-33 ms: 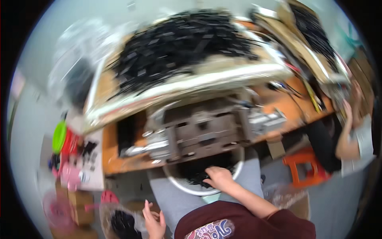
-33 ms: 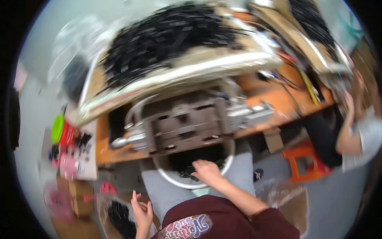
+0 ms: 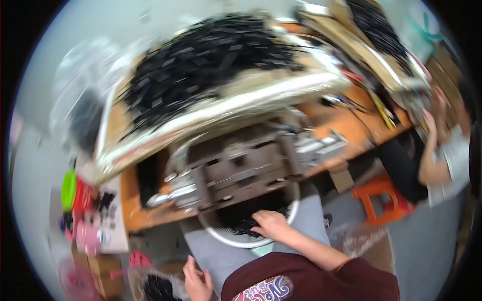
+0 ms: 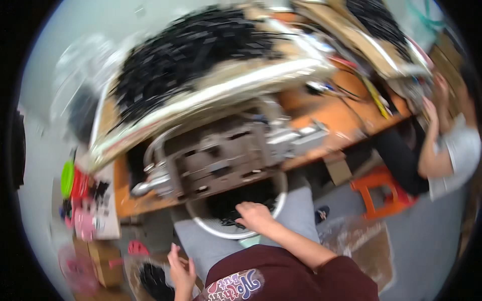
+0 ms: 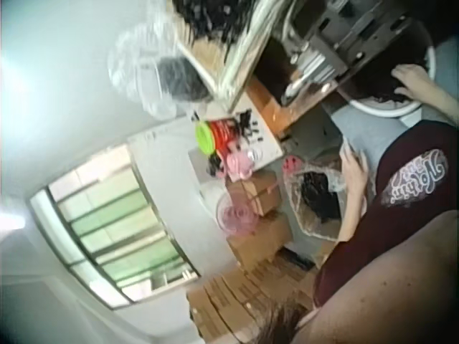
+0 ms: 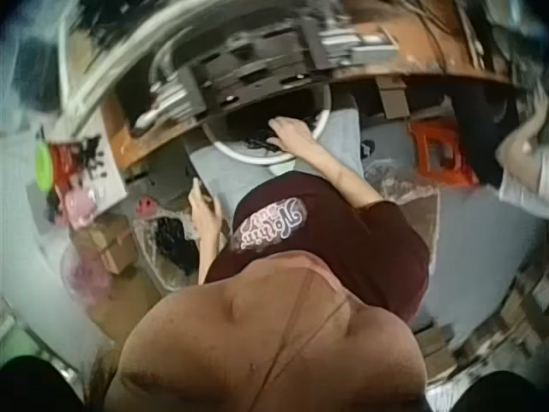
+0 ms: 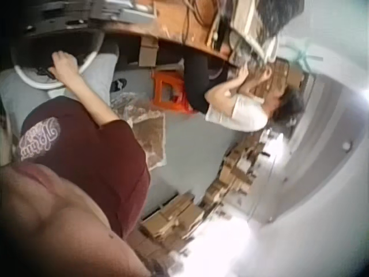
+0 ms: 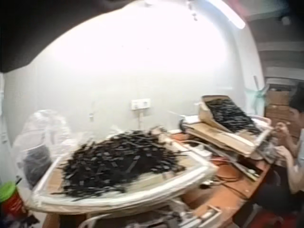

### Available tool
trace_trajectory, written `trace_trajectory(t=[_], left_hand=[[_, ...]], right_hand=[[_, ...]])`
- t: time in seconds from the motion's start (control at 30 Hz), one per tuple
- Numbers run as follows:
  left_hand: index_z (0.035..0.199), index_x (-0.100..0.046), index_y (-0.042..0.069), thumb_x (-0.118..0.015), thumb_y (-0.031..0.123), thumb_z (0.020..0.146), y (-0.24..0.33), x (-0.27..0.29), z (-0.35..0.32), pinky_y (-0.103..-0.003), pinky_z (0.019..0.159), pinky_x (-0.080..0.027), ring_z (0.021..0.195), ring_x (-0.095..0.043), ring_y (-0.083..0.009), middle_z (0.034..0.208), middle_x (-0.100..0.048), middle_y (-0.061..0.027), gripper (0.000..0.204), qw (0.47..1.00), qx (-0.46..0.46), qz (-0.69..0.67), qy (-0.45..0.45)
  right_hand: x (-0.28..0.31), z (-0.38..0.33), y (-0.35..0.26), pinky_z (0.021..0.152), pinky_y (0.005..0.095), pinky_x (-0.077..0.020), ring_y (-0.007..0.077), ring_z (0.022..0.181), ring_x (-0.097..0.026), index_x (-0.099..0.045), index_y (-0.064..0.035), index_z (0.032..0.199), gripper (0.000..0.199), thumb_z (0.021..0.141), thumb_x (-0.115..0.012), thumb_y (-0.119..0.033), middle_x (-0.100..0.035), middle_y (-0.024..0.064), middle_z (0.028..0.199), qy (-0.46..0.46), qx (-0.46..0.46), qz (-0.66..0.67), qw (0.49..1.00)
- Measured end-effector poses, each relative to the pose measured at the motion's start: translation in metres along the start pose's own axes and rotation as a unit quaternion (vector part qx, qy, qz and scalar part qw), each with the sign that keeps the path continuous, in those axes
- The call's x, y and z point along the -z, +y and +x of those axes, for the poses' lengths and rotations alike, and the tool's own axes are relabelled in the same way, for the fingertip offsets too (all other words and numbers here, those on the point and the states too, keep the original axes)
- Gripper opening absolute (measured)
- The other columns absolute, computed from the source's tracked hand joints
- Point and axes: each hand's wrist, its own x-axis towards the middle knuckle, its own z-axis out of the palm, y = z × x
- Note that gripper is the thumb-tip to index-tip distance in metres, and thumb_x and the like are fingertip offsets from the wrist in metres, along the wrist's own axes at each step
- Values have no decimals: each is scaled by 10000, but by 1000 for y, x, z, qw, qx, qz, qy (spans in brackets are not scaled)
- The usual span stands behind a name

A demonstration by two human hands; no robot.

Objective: Manually assembling small plastic connectors onto black cable sections using a jig or small industrial press.

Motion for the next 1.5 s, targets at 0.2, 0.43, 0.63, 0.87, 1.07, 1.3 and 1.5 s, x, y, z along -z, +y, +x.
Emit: trace_trajectory(t=[0.2,0.43,0.63,0.87,1.07,1.3,1.5], left_hand=[[1425,-412,33,-665,190,879,3,-19,-5,-480,922,-441,1083,-512,-448,1236,-502,-281,622,987,-114,63,-92],[1367,-503,92,-640,309,896,-123,-4,-15,-514,990,-393,1161,-490,-418,1301,-507,-234,536,920,137,300,-210],[1340,-536,130,-593,407,928,-115,33,-8,-520,1012,-384,1211,-489,-391,1358,-504,-206,500,928,-9,274,-252],[1207,-598,21,-616,73,888,34,26,61,-427,893,-469,1049,-568,-386,1169,-581,-216,324,968,-200,62,-136],[1092,-644,21,-656,-5,830,75,5,82,-411,602,-430,629,-508,-342,704,-499,-147,264,927,-368,-2,-78],[1050,-649,11,-675,-4,822,83,-3,86,-409,558,-444,607,-536,-338,711,-532,-155,230,914,-398,-27,-78],[1068,-642,3,-672,44,834,68,-14,89,-441,667,-473,727,-575,-366,791,-578,-177,239,924,-362,-32,-117]], right_hand=[[0,-29,23,731,417,-540,317,905,-652,-577,-44,1013,382,773,-755,-282,-615,128,944,-49,-105,30,993],[-6,-26,23,657,472,-540,374,769,-678,-627,3,952,383,736,-775,-277,-676,190,757,-152,-75,91,981],[-4,-23,18,661,471,-539,373,766,-679,-634,12,979,402,725,-777,-265,-678,188,757,-165,-66,97,979],[-1,-29,3,648,471,-538,385,750,-673,-626,30,965,402,712,-771,-246,-664,206,738,-175,-38,122,976],[4,-27,-16,675,481,-521,399,783,-661,-593,31,963,362,760,-736,-233,-660,203,787,-204,-7,145,968],[-5,-33,-21,775,434,-495,322,895,-638,-629,-17,955,295,758,-726,-214,-660,124,871,-133,37,155,978],[-40,-41,-13,814,382,-467,260,938,-610,-640,-58,948,205,753,-624,-121,-642,87,929,-127,-41,0,991]])
